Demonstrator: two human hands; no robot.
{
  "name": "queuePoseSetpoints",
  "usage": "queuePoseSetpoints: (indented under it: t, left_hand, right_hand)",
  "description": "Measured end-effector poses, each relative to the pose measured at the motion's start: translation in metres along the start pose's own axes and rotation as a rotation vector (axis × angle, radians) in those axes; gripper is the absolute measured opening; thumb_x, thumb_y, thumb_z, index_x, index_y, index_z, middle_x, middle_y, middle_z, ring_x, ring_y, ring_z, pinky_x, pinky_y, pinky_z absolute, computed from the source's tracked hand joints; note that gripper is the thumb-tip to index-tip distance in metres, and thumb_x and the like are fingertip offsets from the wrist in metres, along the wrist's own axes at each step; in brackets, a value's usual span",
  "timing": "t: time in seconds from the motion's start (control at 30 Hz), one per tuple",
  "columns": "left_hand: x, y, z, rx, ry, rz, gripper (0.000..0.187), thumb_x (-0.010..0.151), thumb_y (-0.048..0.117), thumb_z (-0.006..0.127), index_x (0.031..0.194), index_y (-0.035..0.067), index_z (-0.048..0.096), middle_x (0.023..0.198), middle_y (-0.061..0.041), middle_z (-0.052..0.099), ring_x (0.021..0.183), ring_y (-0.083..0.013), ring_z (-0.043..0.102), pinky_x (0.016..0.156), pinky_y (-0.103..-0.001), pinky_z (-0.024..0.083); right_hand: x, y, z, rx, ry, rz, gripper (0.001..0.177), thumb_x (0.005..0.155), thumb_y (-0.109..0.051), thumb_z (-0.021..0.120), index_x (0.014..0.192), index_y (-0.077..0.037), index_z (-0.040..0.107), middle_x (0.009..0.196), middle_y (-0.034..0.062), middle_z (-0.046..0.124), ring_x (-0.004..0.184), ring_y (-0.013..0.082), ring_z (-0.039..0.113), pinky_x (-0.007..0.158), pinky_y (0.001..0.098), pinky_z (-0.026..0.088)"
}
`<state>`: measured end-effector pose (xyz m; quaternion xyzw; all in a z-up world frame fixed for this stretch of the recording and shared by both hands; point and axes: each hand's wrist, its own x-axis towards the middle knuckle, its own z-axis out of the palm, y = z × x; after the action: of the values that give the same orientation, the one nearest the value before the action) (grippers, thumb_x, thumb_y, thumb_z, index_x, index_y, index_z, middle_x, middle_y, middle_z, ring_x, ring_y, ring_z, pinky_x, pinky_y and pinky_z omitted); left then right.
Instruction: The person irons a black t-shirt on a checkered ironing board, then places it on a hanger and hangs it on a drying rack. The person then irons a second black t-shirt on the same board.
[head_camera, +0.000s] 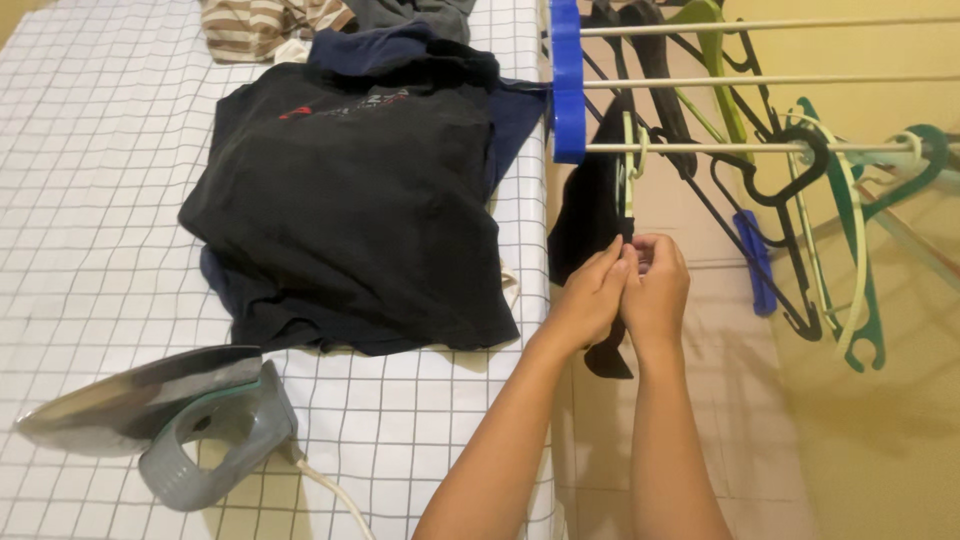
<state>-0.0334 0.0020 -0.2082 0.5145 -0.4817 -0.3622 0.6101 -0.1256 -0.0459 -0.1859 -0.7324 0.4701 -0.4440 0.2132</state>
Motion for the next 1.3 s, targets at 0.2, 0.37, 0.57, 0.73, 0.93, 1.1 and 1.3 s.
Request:
queuePoseSetpoints:
  t: [0.2, 0.37, 0.57, 0.73, 0.93, 1.1, 1.3]
  left_hand:
    - [-0.009, 0.024, -0.01, 0.238, 0.146, 0.177, 0.054, 0.104, 0.023, 0.052, 0.148, -0.007, 0.047, 0.152, -0.027, 0.05, 0.142, -0.04, 0.049, 0.119, -0.04, 0.037]
    - [-0.014, 0.046, -0.029, 0.321, 0.232, 0.253, 0.056, 0.099, 0.019, 0.058, 0.147, -0.009, 0.048, 0.157, -0.031, 0.042, 0.144, -0.0447, 0.042, 0.12, -0.045, 0.035]
    - [-0.027, 0.077, -0.072, 0.463, 0.382, 0.383, 0.048, 0.098, 0.015, 0.061, 0.14, -0.007, 0.054, 0.15, -0.028, 0.049, 0.139, -0.0434, 0.047, 0.118, -0.047, 0.039]
    - [-0.059, 0.11, -0.111, 0.665, 0.529, 0.251, 0.041, 0.089, 0.009, 0.063, 0.128, -0.004, 0.062, 0.131, -0.022, 0.056, 0.12, -0.0409, 0.053, 0.1, -0.048, 0.045]
    - [-0.097, 0.121, -0.149, 0.92, 0.64, -0.033, 0.036, 0.084, 0.008, 0.067, 0.117, -0.002, 0.056, 0.132, -0.021, 0.048, 0.122, -0.0402, 0.047, 0.099, -0.055, 0.044]
    - [-0.115, 0.121, -0.166, 1.045, 0.465, -0.325, 0.055, 0.077, 0.005, 0.072, 0.126, -0.005, 0.047, 0.14, -0.024, 0.038, 0.125, -0.0414, 0.042, 0.098, -0.057, 0.045]
    - [-0.121, 0.133, -0.163, 1.095, 0.332, -0.395, 0.074, 0.073, 0.019, 0.082, 0.131, -0.002, 0.041, 0.142, -0.023, 0.035, 0.129, -0.0413, 0.041, 0.096, -0.058, 0.045]
  right_hand:
    - [-0.008, -0.014, -0.004, -0.078, -0.007, -0.18, 0.038, 0.095, -0.003, 0.066, 0.131, 0.006, 0.056, 0.128, 0.0226, 0.059, 0.115, 0.0348, 0.063, 0.099, 0.0424, 0.051]
    - [-0.02, -0.048, -0.006, -0.105, -0.01, -0.311, 0.052, 0.097, -0.004, 0.065, 0.144, 0.008, 0.047, 0.148, 0.0313, 0.047, 0.137, 0.0461, 0.047, 0.114, 0.0494, 0.04]
    - [-0.024, -0.094, 0.007, -0.06, -0.084, -0.436, 0.054, 0.098, -0.004, 0.064, 0.147, 0.009, 0.046, 0.155, 0.0331, 0.042, 0.143, 0.0485, 0.042, 0.119, 0.0512, 0.036]
    - [-0.036, -0.14, 0.016, 0.03, -0.264, -0.516, 0.05, 0.094, -0.004, 0.069, 0.14, 0.007, 0.053, 0.146, 0.0292, 0.048, 0.134, 0.0463, 0.048, 0.11, 0.0471, 0.042]
    - [-0.062, -0.196, 0.015, -0.135, -0.659, -0.641, 0.06, 0.061, -0.011, 0.088, 0.116, -0.003, 0.066, 0.121, 0.0193, 0.057, 0.11, 0.039, 0.055, 0.091, 0.0453, 0.05]
    - [-0.071, -0.209, 0.032, -0.461, -0.749, -0.593, 0.038, 0.075, -0.016, 0.085, 0.104, -0.003, 0.063, 0.103, 0.0123, 0.063, 0.096, 0.033, 0.064, 0.078, 0.046, 0.053]
    - [-0.059, -0.192, 0.035, -0.002, -0.559, -0.669, 0.013, 0.085, -0.001, 0.067, 0.098, -0.002, 0.067, 0.096, 0.0187, 0.065, 0.089, 0.04, 0.064, 0.075, 0.046, 0.051]
